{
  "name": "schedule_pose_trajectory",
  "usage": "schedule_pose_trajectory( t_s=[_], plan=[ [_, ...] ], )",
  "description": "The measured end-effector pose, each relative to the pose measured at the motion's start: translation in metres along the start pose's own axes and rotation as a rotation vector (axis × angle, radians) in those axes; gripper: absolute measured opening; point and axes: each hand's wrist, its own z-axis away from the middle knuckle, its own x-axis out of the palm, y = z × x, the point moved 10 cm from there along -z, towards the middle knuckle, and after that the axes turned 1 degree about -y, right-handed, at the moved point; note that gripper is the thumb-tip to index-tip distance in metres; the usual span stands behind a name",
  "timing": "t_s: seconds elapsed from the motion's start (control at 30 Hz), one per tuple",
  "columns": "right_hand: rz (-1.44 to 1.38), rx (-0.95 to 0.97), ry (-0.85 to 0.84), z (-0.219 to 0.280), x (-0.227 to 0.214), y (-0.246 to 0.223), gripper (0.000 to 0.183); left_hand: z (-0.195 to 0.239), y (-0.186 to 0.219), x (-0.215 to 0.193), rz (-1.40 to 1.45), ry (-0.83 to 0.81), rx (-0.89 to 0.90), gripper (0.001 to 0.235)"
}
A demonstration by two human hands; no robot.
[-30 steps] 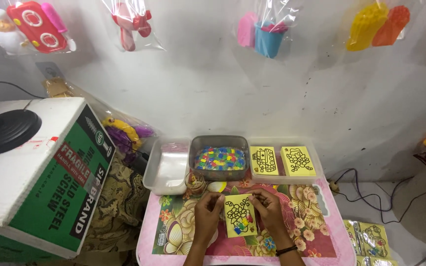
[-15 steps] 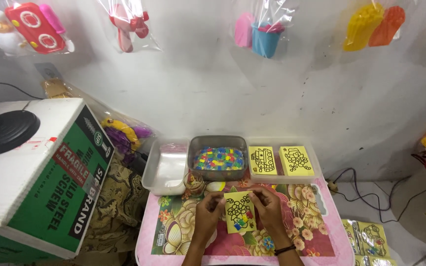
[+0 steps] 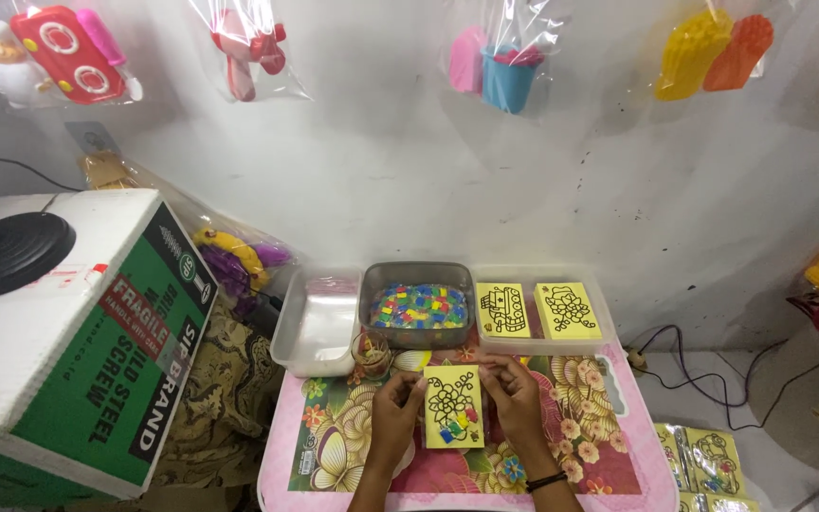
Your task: The person sits on the floor and assembles a small puzzle by placing colorful pieces onto a yellow card with a printed design. They pick up pieces from a container and place them into the designated spots on the card, then place the completed card into a plastic bag.
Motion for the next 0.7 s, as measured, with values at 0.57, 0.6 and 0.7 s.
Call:
schedule_pose_trajectory(
  t_s=[0.57, 0.6, 0.7],
  plan=[
    [-0.043, -0.019, -0.094, 0.002, 0.010, -0.017, 0.047, 0.004, 0.022, 0.006, -0.119, -0.043, 0.016, 0.018],
    [-0.085, -0.008, -0.089, 0.004, 0.008, -0.015, 0.047, 0.006, 0.025, 0.009, -0.155, -0.057, 0.018, 0.018],
    [-0.180, 0.042, -0.021, 0.003, -0.004, -0.003, 0.051, 0.010, 0.029, 0.012, -0.255, -0.067, -0.022, 0.023]
  ],
)
